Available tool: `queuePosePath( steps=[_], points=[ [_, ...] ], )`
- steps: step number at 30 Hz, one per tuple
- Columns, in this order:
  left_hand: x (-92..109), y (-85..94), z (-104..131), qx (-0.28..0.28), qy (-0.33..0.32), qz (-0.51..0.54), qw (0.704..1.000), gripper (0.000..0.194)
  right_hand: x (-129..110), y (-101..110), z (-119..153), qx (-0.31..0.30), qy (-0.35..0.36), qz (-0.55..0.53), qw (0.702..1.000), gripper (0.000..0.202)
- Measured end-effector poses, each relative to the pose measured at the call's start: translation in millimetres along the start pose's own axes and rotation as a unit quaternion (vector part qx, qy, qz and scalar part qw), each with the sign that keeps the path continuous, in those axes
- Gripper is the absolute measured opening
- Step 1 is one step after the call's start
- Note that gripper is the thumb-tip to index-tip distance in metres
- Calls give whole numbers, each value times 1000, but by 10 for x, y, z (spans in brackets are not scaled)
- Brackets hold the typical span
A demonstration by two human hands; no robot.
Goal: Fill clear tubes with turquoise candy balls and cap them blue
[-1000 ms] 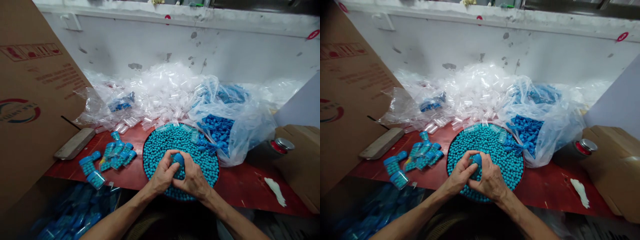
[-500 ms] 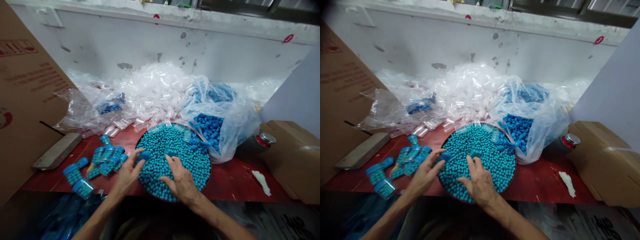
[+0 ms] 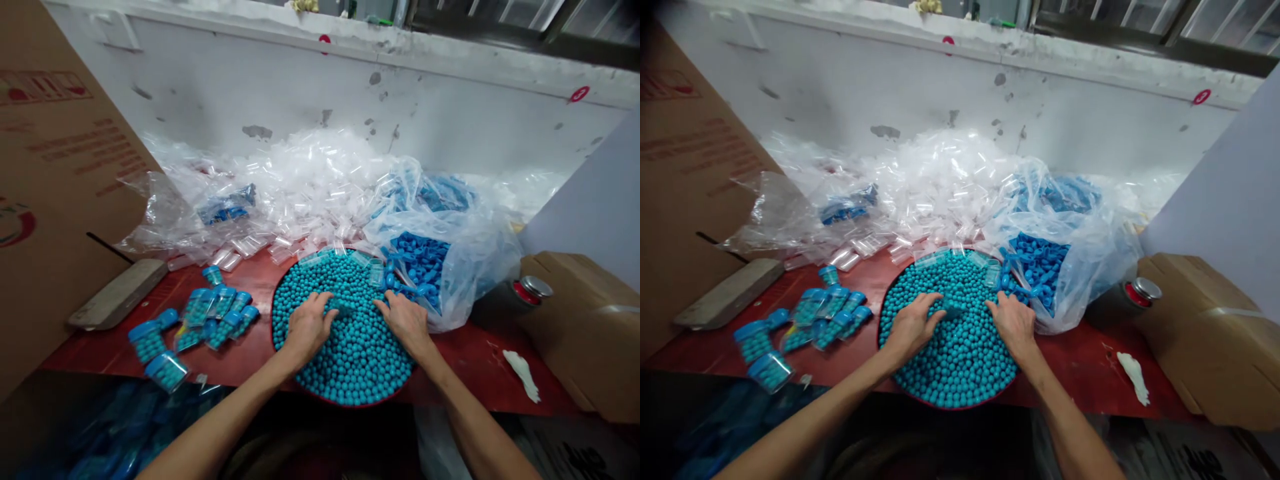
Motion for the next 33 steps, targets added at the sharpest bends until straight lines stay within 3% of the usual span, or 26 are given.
queuePosePath(
  steps=[2, 5, 8, 12, 15, 18, 25, 30, 33],
  points=[
    [9, -147, -73, -21, 7, 19, 1000, 27, -69, -26, 92, 21, 46, -13, 999, 29],
    [-40, -229, -95, -17, 16, 26, 999, 33, -99, -55, 218, 47, 141, -51, 988, 21],
    [-44, -253, -57, -21, 7, 16, 1000, 32, -28, -57, 227, 53, 184, -119, 974, 38],
    [-17, -273, -40, -46, -7, 24, 999, 26, 52, -29, 56, -1, 126, -213, 969, 45],
    [-41, -260, -70, -32, 8, 64, 997, 25, -3, -17, -65, -30, 35, -169, 985, 43],
    [-58, -251, -80, -22, 5, 88, 996, 22, -118, -63, -99, -46, 9, -115, 992, 36],
    [-5, -213, -29, -21, -33, 120, 992, 17, -84, -79, -3, 71, 21, -175, 982, 31],
    [-39, -155, -61, -7, -25, 135, 991, 20, -200, 96, -3, 154, 112, -292, 937, 31],
    [-56, -134, -93, -11, -25, 155, 987, 22, -347, 181, -12, 139, 172, -322, 921, 30]
  ],
)
Point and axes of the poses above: each hand's wrist, its own z-axis away from the middle knuckle, its own y-axis out of the back of the hand, x = y × z, the point moved 3 cm from there along -z, towards the middle knuckle, and after that the axes turned 15 degrees about z, right-handed, at the moved point
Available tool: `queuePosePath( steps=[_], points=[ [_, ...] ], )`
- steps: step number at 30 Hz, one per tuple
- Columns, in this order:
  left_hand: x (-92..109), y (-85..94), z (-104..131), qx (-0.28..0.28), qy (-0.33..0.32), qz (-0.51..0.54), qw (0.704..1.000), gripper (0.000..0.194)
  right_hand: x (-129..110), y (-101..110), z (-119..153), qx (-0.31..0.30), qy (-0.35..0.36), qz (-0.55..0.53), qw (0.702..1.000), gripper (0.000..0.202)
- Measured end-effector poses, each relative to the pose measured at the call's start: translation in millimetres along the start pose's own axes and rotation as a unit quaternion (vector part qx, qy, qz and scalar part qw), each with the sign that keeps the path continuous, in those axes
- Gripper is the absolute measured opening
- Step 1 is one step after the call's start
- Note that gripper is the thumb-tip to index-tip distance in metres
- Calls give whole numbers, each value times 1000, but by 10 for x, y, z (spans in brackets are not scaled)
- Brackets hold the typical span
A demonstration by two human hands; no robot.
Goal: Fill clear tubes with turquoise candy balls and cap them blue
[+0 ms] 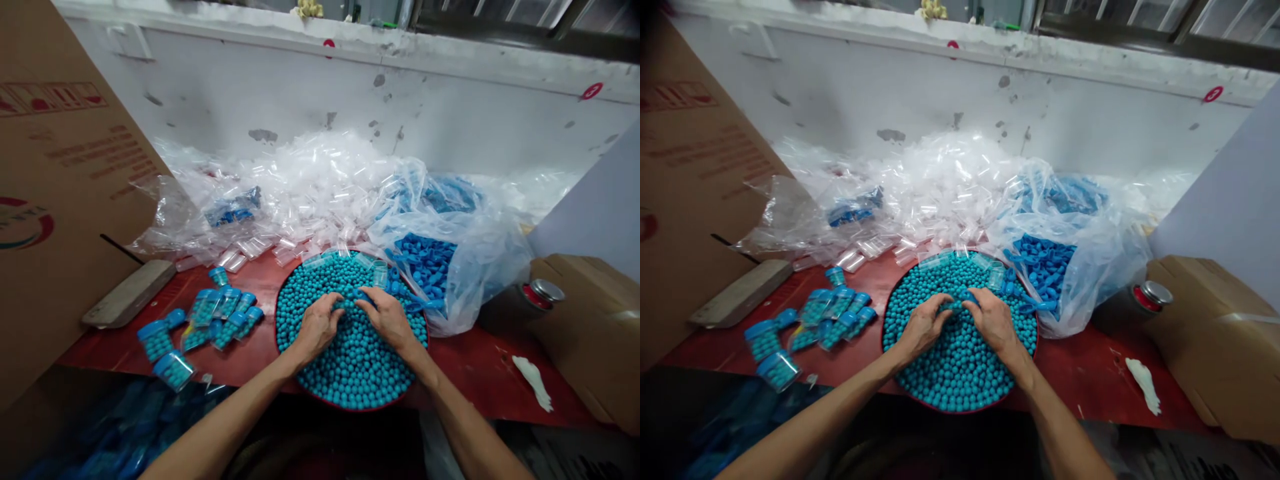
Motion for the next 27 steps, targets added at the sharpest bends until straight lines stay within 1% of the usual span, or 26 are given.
queuePosePath(
  steps=[3, 6, 8, 10, 12, 14, 16, 18, 19, 23, 27],
  points=[
    [5, 51, -22, -8, 5, 30, 1000, 22, -86, -1, -8, -66, 35, 3, 997, 34],
    [-5, 129, -30, -11, 33, 79, 996, 19, -52, 43, 44, -133, 49, 20, 990, 33],
    [-18, 162, -31, -18, 54, 126, 990, 19, -5, 73, 78, -166, 43, 5, 985, 32],
    [-30, 163, -30, -29, 69, 170, 983, 20, 22, 104, 90, -163, 8, -31, 986, 34],
    [-42, 138, -25, -36, 83, 205, 975, 22, 3, 128, 83, -140, -29, -86, 986, 35],
    [-48, 102, -11, -42, 90, 241, 965, 23, -59, 137, 71, -127, -35, -143, 981, 31],
    [-42, 71, 14, -52, 86, 276, 956, 23, -118, 135, 63, -129, -27, -182, 974, 27],
    [-34, 56, 44, -60, 86, 297, 949, 23, -140, 130, 63, -129, -28, -190, 973, 25],
    [-35, 49, 60, -64, 98, 306, 945, 23, -140, 127, 65, -129, -30, -188, 973, 25],
    [-60, 4, 109, -87, 166, 347, 919, 28, -132, 123, 74, -112, -36, -178, 977, 27],
    [-84, -10, 125, -75, 156, 366, 914, 26, -126, 142, 105, -123, -18, -152, 981, 24]
  ],
)
Point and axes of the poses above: each hand's wrist, its own z-axis away from the middle knuckle, its own y-axis out of the back of the hand, x = y × z, the point moved 3 cm from there along -z, towards the middle knuckle, and after that the axes turned 15 degrees about z, right-handed, at the moved point
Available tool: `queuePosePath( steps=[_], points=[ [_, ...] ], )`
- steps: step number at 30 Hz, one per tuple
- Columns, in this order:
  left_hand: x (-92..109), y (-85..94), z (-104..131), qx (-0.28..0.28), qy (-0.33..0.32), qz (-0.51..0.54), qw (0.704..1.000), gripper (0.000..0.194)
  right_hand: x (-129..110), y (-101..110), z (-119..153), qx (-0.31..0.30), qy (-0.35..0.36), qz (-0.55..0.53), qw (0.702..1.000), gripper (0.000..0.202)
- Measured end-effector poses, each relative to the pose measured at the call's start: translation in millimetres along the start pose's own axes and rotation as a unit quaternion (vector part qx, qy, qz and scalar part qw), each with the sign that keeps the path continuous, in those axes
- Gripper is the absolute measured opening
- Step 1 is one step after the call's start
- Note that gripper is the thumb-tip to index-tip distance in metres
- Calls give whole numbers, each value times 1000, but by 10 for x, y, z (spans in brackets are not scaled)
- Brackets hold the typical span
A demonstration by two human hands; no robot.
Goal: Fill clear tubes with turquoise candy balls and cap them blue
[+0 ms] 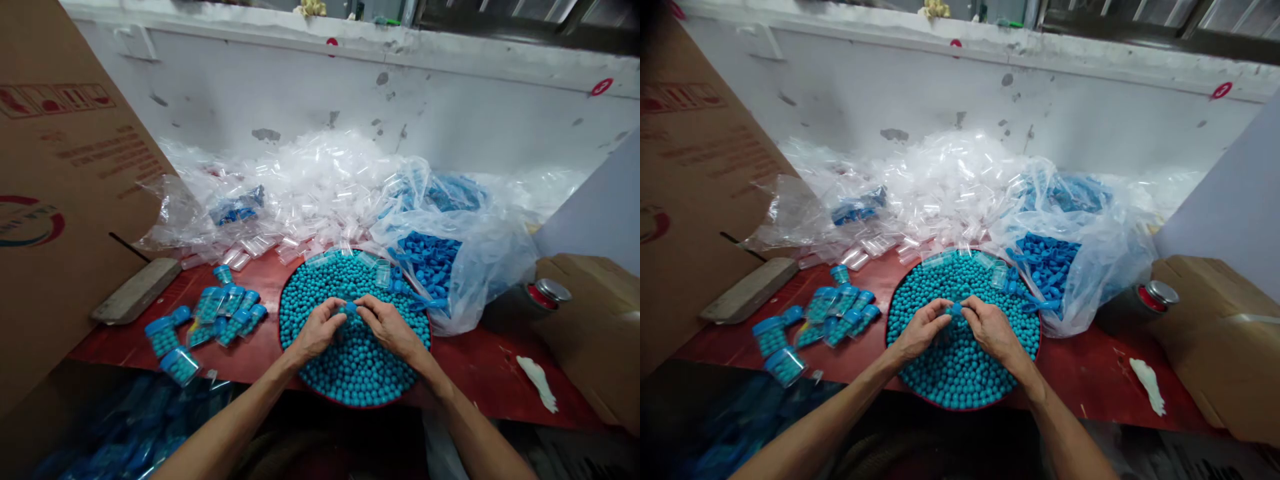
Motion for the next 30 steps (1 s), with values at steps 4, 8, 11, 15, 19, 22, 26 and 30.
queuePosePath(
  steps=[4, 8, 11, 15, 19, 22, 26, 30],
  points=[
    [-24, 51, 18, 28, 15, 27, 999, 28, 78, 45, 61, -23, -7, 9, 1000, 21],
    [-30, 12, 29, -1, 28, 77, 997, 30, 106, -11, 71, -19, -61, -120, 991, 23],
    [-32, -51, 41, -21, 20, 91, 995, 34, 34, -109, 45, -4, -63, -160, 985, 17],
    [-28, -99, 89, -11, 7, 91, 996, 44, -56, -158, 43, 41, -48, -130, 989, 17],
    [-7, -122, 142, 18, -5, 89, 996, 47, -100, -128, 104, 61, -35, -86, 994, 21],
    [-2, -159, 159, 30, -10, 70, 997, 40, -142, -124, 148, 53, 13, -52, 997, 20],
    [-14, -197, 174, 65, -17, 54, 996, 32, -162, -183, 191, 87, 34, -39, 995, 19],
    [-16, -184, 188, 84, -4, 60, 995, 29, -154, -248, 221, 65, 19, -74, 995, 16]
  ],
)
Point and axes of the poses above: each hand's wrist, its own z-axis away from the middle knuckle, its own y-axis out of the back of the hand, x = y × z, the point moved 3 cm from there along -z, towards the middle knuckle, and after that the axes turned 15 degrees about z, right-handed, at the moved point
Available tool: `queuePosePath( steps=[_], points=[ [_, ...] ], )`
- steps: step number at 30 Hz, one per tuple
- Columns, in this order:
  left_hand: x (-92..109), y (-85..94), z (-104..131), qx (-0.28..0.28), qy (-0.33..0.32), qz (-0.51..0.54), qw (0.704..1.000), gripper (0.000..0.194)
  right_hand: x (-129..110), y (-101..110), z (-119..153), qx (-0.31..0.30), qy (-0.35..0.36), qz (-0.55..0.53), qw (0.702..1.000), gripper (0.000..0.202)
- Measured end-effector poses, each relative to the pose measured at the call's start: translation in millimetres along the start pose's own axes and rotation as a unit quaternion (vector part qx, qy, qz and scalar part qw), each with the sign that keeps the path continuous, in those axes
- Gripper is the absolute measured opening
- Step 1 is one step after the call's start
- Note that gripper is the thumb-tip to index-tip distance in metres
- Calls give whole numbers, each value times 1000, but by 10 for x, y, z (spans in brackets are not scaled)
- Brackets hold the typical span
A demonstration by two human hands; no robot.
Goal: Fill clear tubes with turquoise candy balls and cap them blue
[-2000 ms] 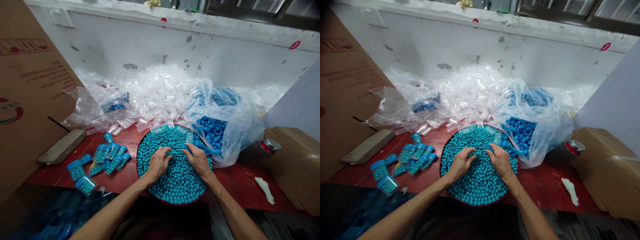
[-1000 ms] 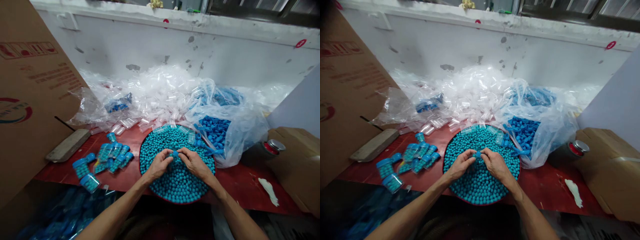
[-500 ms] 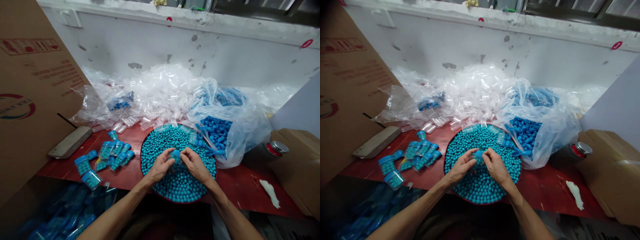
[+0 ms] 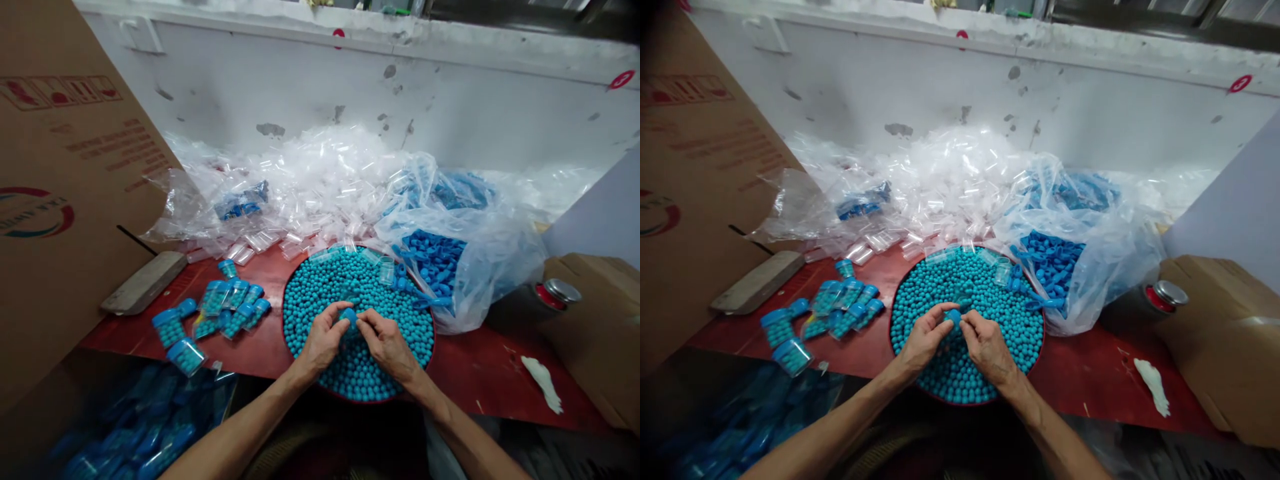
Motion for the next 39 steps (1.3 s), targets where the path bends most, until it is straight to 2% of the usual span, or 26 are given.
queuePosePath(
  steps=[2, 5, 7, 10, 12, 14, 15, 17, 19, 23, 28, 31, 34, 37, 39],
  points=[
    [25, 26, -8, -7, 11, 15, 1000, 31, 7, 38, 1, -29, -2, -33, 999, 14],
    [71, 53, -18, -70, 56, 60, 994, 39, 38, 154, -31, -93, -13, -102, 990, 22],
    [96, 66, -9, -110, 84, 79, 987, 42, 81, 222, -74, -111, -47, -161, 980, 22],
    [121, 72, 16, -132, 86, 65, 985, 42, 139, 250, -144, -65, -119, -252, 958, 35],
    [133, 61, 34, -127, 65, 37, 989, 44, 137, 223, -167, -19, -148, -269, 952, 45],
    [157, 43, 51, -105, 17, -8, 994, 46, 87, 191, -161, 12, -140, -221, 965, 44],
    [176, 34, 63, -89, -20, -40, 995, 47, 42, 180, -146, 20, -114, -176, 978, 41],
    [218, 11, 93, -56, -99, -107, 988, 45, -65, 155, -95, 13, -31, -72, 997, 37],
    [246, -19, 129, -41, -143, -147, 978, 44, -142, 113, -21, -7, 50, 17, 999, 46],
    [256, -86, 194, -77, -125, -122, 982, 46, -133, 4, 111, 11, 122, 149, 981, 86],
    [242, -139, 246, -101, -85, -60, 989, 32, -81, -107, 173, 62, 121, 231, 963, 76],
    [203, -159, 243, -94, -49, -11, 994, 19, -116, -127, 174, 99, 139, 230, 958, 74],
    [170, -176, 237, -71, -40, 11, 997, 16, -125, -160, 184, 134, 152, 216, 955, 75],
    [161, -200, 254, -43, -61, -15, 997, 14, -102, -239, 225, 149, 150, 218, 953, 78],
    [175, -204, 271, -30, -86, -81, 992, 11, -100, -287, 255, 156, 125, 223, 954, 81]
  ],
)
Point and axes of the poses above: each hand's wrist, its own z-axis away from the middle knuckle, its own y-axis out of the back of the hand, x = y × z, the point moved 3 cm from there along -z, towards the middle knuckle, and after that the axes turned 15 degrees about z, right-handed, at the moved point
